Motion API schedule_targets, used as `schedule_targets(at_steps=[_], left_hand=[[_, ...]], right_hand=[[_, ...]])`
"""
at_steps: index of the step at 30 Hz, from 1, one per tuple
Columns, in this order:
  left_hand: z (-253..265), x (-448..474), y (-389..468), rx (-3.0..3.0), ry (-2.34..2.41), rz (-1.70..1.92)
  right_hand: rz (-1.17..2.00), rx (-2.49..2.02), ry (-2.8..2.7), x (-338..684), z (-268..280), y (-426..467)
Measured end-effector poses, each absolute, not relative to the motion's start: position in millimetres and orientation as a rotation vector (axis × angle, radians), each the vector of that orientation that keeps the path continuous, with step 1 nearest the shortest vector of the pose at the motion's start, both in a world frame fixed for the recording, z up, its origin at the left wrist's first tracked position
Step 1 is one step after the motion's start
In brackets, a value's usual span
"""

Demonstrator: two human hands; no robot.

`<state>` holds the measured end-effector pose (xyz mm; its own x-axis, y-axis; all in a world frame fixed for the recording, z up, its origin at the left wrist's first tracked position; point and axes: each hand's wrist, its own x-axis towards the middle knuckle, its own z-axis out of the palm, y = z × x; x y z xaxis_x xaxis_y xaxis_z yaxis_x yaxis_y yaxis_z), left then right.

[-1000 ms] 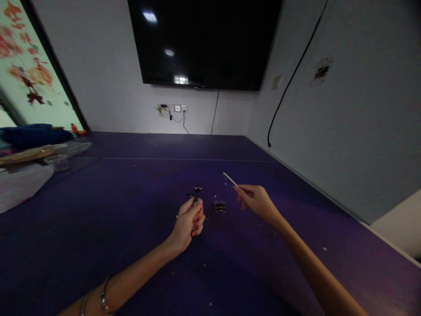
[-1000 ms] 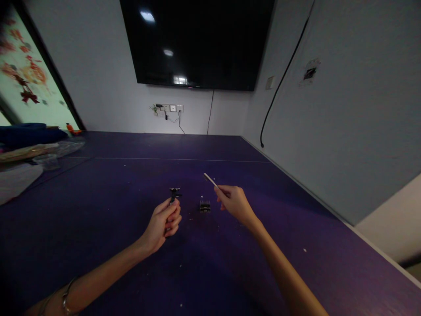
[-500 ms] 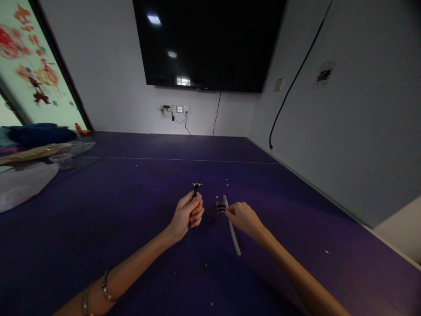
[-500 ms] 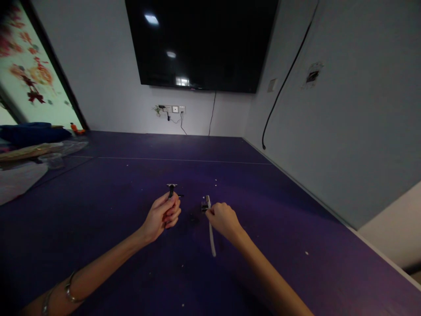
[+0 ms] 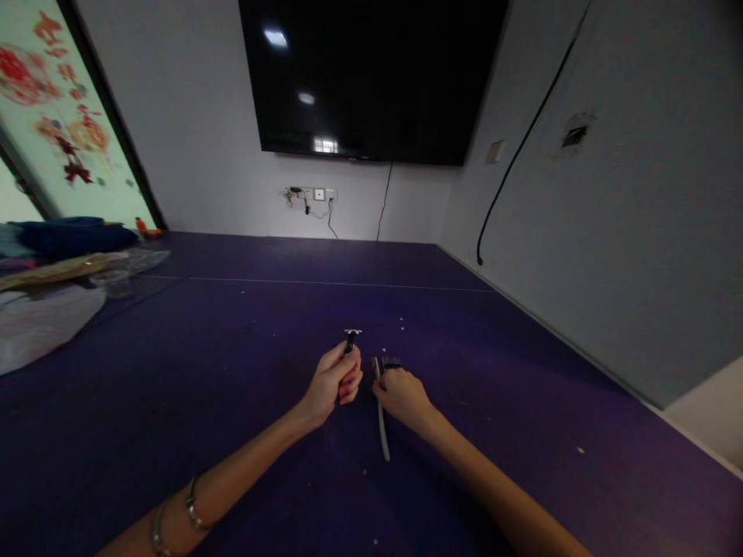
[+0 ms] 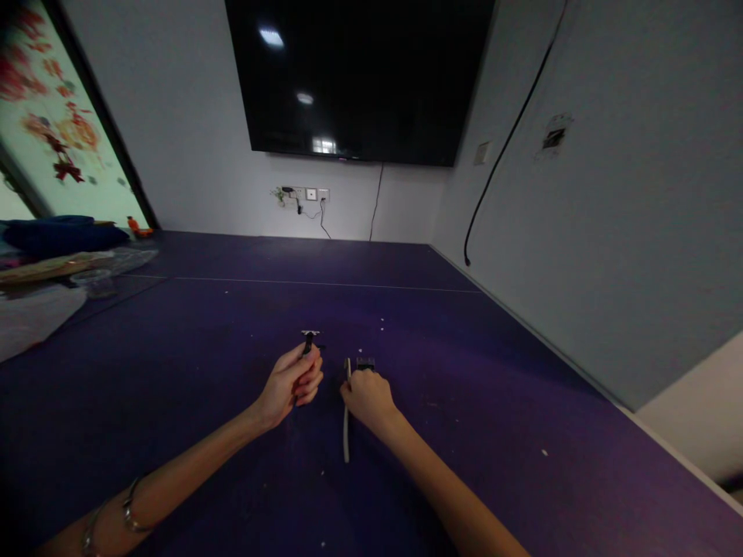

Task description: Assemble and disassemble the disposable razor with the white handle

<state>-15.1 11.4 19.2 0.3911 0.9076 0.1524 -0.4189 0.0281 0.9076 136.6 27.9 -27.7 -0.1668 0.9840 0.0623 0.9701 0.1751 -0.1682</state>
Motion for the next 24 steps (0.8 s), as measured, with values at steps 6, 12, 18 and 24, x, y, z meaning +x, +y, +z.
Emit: schedule_targets(at_steps=[6,12,18,24], left_hand=[[14,-14,13,1.125,0.553,1.089],[10,-14,14,1.125,0.547,1.073],[8,-14,14,1.130,0.561,1.061],[3,-14,16,1.146,0.561,1.066]], right_hand=[[0.068,-1.954,-2.288,135,-29,32],[0.035,-1.950,-2.299,131,-30,28],[0.020,-1.917,-2.253,158,-12,41],[0.232,-1.671,-2.279,206,-12,69]])
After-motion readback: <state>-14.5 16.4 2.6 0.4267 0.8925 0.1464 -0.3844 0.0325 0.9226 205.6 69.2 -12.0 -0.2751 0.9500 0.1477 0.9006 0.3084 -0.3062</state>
